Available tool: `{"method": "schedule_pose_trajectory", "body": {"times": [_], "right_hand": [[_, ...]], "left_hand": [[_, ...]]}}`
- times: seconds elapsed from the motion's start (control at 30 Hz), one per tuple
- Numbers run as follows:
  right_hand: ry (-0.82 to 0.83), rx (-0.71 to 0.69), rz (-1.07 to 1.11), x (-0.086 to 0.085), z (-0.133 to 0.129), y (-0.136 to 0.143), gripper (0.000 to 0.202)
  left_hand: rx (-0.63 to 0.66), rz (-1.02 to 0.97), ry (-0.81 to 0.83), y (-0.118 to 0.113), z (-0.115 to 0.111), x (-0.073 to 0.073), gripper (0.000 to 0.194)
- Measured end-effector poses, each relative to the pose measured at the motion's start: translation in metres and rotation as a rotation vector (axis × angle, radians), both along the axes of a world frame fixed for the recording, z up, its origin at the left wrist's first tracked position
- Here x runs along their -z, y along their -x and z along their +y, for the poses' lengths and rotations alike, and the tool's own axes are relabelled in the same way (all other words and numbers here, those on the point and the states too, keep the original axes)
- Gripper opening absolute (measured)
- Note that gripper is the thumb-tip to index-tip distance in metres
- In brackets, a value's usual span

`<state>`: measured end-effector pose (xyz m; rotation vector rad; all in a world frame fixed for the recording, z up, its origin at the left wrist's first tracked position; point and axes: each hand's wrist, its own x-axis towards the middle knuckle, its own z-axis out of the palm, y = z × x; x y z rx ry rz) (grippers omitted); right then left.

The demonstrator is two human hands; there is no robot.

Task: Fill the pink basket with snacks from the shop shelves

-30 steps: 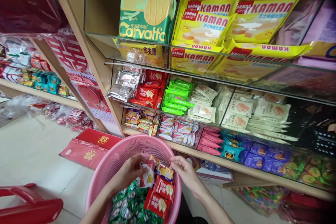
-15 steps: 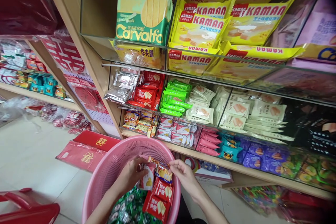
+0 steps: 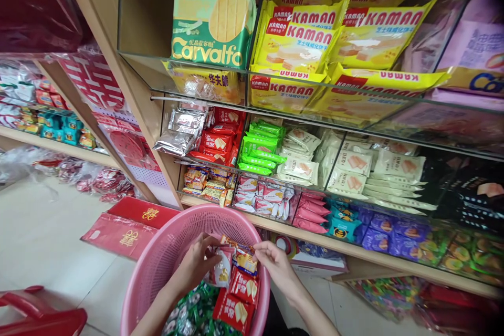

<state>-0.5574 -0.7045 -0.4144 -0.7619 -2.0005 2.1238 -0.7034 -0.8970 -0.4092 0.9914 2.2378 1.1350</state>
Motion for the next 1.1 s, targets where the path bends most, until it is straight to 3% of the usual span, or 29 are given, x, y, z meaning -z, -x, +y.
{"method": "schedule_pose_trajectory", "body": {"times": [0.47,0.7,0.83,0.93,1.0,1.1], "right_hand": [[-0.007,0.056,0.041,0.012,0.002,-0.003,0.042],[0.004,0.057,0.062,0.020,0.006,-0.008,0.041],[-0.003,0.120,0.049,0.030,0.009,-0.014,0.043],[-0.063,0.272,0.028,0.045,0.010,-0.021,0.050],[-0.120,0.362,0.012,0.058,0.007,-0.027,0.052],[-0.077,0.442,-0.008,0.078,-0.004,-0.033,0.055]], "left_hand": [[-0.036,0.115,0.013,0.007,-0.002,0.013,0.026],[-0.102,0.150,0.000,0.020,-0.009,0.000,0.036],[-0.312,0.406,-0.007,0.057,-0.036,-0.003,0.047],[-0.471,0.623,0.032,0.087,-0.072,0.005,0.064],[-0.569,0.572,0.071,0.099,-0.098,0.016,0.071],[-0.634,0.249,0.078,0.096,-0.124,0.031,0.064]]}}
